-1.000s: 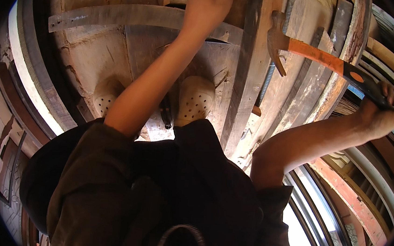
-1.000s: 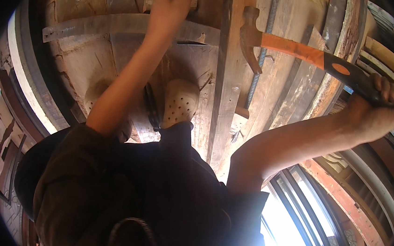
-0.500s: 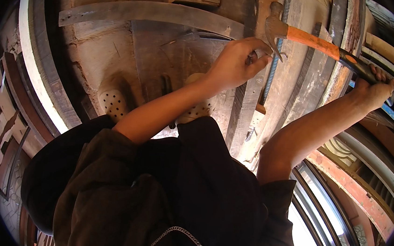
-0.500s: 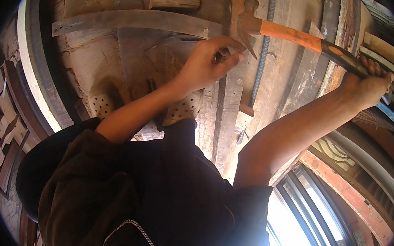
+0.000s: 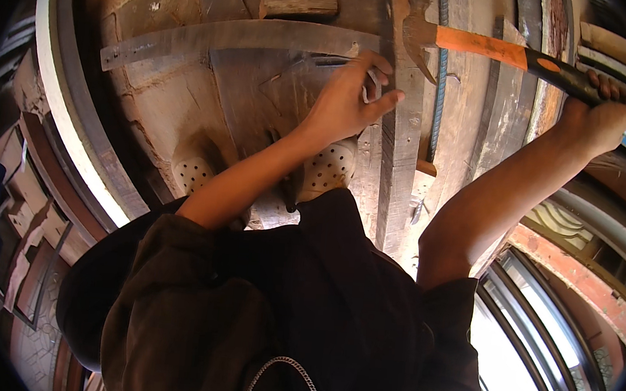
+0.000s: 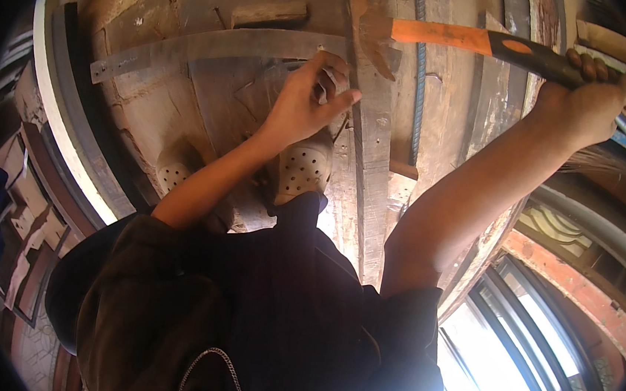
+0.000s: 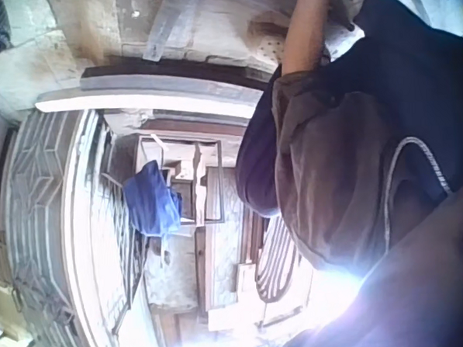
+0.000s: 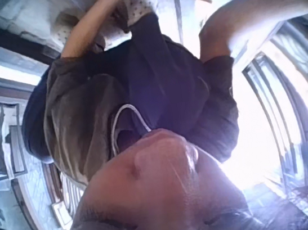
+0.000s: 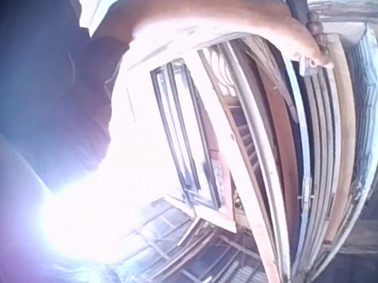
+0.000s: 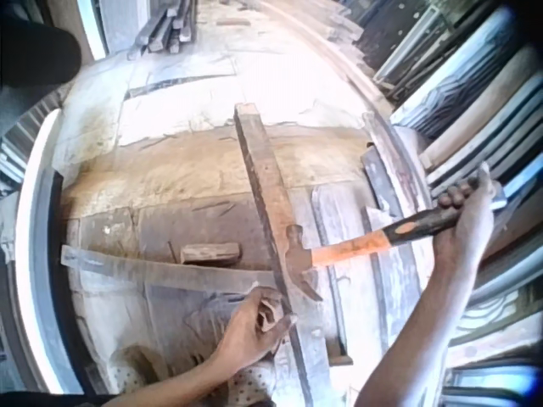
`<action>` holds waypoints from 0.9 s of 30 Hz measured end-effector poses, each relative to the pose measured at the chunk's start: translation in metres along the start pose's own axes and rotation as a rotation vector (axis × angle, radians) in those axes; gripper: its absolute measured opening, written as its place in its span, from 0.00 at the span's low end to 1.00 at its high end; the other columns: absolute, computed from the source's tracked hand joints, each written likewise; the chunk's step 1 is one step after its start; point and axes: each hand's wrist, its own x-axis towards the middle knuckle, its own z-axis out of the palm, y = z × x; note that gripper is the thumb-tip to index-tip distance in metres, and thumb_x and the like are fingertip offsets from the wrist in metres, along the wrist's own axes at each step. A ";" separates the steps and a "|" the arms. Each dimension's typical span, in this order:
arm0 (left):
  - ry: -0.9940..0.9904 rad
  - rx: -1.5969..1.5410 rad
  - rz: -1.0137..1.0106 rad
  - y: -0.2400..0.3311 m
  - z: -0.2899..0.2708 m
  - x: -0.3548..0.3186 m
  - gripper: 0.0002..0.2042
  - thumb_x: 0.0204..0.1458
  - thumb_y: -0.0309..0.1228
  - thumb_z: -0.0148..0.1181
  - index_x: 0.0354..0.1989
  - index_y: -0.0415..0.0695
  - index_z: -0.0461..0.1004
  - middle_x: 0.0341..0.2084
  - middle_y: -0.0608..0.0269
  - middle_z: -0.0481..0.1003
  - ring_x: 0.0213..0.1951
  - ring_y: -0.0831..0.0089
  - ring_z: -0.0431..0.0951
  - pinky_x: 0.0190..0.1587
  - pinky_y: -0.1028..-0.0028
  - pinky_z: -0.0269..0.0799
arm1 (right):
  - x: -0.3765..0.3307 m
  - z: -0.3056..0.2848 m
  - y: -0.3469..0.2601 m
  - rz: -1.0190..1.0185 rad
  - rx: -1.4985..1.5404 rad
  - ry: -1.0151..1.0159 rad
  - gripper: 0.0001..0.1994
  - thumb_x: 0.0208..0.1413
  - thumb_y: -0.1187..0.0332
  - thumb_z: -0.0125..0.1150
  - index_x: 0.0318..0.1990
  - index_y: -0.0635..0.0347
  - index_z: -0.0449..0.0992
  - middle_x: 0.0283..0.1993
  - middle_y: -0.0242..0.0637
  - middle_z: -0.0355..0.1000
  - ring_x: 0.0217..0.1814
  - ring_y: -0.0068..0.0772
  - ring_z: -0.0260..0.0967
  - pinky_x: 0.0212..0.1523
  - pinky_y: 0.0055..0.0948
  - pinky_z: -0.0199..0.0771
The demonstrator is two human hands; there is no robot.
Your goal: The person uses a hammer to repeatedly strike a long metal rod placed on a wooden surface. They adjust the rod's position and hammer different sections along its length.
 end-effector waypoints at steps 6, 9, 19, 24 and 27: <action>0.062 -0.063 0.060 -0.005 0.009 0.013 0.14 0.53 0.32 0.65 0.42 0.35 0.75 0.32 0.59 0.78 0.28 0.77 0.75 0.32 0.76 0.71 | 0.003 0.007 -0.002 -0.040 -0.028 -0.100 0.07 0.60 0.71 0.42 0.30 0.59 0.60 0.25 0.34 0.59 0.19 0.27 0.54 0.22 0.32 0.63; 0.061 -0.257 -0.002 -0.007 0.021 0.018 0.09 0.56 0.29 0.61 0.38 0.35 0.77 0.26 0.63 0.77 0.26 0.79 0.76 0.28 0.79 0.71 | 0.028 -0.013 0.009 0.022 0.253 -0.337 0.04 0.59 0.71 0.45 0.37 0.62 0.62 0.24 0.35 0.59 0.21 0.27 0.56 0.23 0.31 0.63; -0.426 0.200 0.437 0.000 0.034 -0.015 0.05 0.55 0.29 0.60 0.34 0.40 0.76 0.27 0.57 0.78 0.26 0.68 0.79 0.26 0.72 0.73 | -0.050 -0.001 -0.014 -0.176 0.169 -0.141 0.08 0.61 0.64 0.54 0.33 0.55 0.64 0.22 0.27 0.59 0.21 0.21 0.57 0.23 0.25 0.61; -1.099 0.968 0.483 -0.021 -0.017 -0.019 0.07 0.59 0.33 0.50 0.35 0.46 0.73 0.32 0.58 0.77 0.35 0.61 0.81 0.35 0.61 0.76 | -0.056 -0.002 -0.017 0.110 0.224 -0.128 0.11 0.62 0.59 0.49 0.36 0.58 0.64 0.23 0.27 0.56 0.25 0.23 0.56 0.33 0.29 0.61; -1.316 1.301 0.519 -0.042 -0.110 -0.031 0.10 0.57 0.35 0.52 0.44 0.46 0.72 0.41 0.60 0.76 0.44 0.63 0.79 0.44 0.62 0.74 | -0.093 0.002 0.010 0.259 0.358 -0.349 0.11 0.59 0.62 0.55 0.29 0.54 0.65 0.21 0.25 0.55 0.24 0.22 0.53 0.35 0.27 0.59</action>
